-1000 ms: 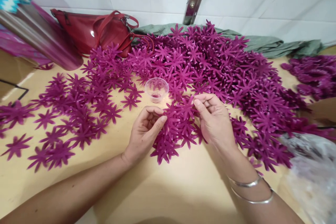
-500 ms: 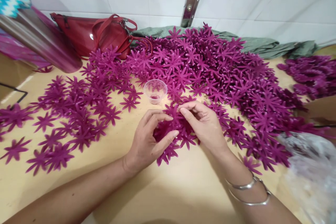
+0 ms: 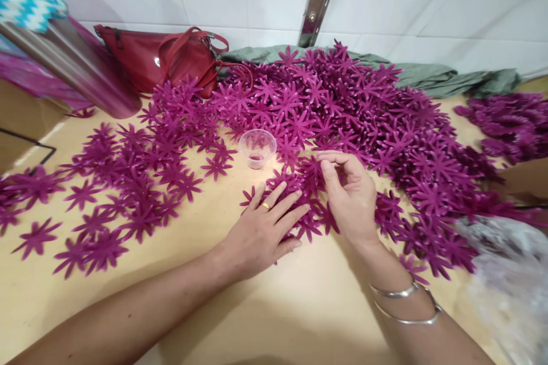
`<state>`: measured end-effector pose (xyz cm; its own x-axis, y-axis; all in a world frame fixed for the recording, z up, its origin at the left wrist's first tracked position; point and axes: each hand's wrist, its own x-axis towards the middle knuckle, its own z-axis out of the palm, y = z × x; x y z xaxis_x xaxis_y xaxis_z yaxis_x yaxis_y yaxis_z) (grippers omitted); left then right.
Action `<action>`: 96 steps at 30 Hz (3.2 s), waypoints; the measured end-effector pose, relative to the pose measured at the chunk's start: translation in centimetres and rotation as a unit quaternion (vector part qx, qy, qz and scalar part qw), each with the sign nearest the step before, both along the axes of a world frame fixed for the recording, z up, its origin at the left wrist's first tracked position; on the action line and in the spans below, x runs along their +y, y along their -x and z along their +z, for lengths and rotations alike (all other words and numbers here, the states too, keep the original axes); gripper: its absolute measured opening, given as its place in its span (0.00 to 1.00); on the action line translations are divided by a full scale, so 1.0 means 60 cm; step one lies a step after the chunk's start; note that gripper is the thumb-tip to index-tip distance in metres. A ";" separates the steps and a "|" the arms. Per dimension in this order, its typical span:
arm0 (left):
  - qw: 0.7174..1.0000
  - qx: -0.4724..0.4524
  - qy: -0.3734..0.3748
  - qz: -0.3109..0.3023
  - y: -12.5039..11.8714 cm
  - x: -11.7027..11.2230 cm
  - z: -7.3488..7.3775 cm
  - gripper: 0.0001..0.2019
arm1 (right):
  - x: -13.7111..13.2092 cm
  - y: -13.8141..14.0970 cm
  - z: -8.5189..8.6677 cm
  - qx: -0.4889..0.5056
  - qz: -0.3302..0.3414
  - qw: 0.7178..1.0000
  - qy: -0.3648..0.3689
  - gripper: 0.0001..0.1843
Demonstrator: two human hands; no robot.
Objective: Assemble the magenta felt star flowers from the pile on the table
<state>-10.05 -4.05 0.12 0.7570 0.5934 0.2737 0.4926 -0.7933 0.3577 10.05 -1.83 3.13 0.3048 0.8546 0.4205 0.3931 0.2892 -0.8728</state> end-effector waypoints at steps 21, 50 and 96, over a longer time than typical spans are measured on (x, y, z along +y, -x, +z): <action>0.994 0.004 -0.103 -0.041 -0.022 -0.060 0.048 0.26 | -0.044 -0.056 0.011 -0.402 0.114 0.904 0.089 0.20; 0.997 -0.035 -0.033 0.058 -0.016 -0.040 0.027 0.21 | -0.042 -0.059 -0.003 0.065 0.073 0.990 0.103 0.05; 0.954 0.129 -0.189 0.196 0.105 0.046 0.056 0.09 | -0.059 -0.060 0.001 -0.150 -0.139 0.977 -0.063 0.08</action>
<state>-16.34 -1.31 3.47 0.5678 0.7407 0.3591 0.8109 -0.5783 -0.0894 13.68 -5.35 3.22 0.3648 0.6921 0.6228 0.7038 0.2330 -0.6712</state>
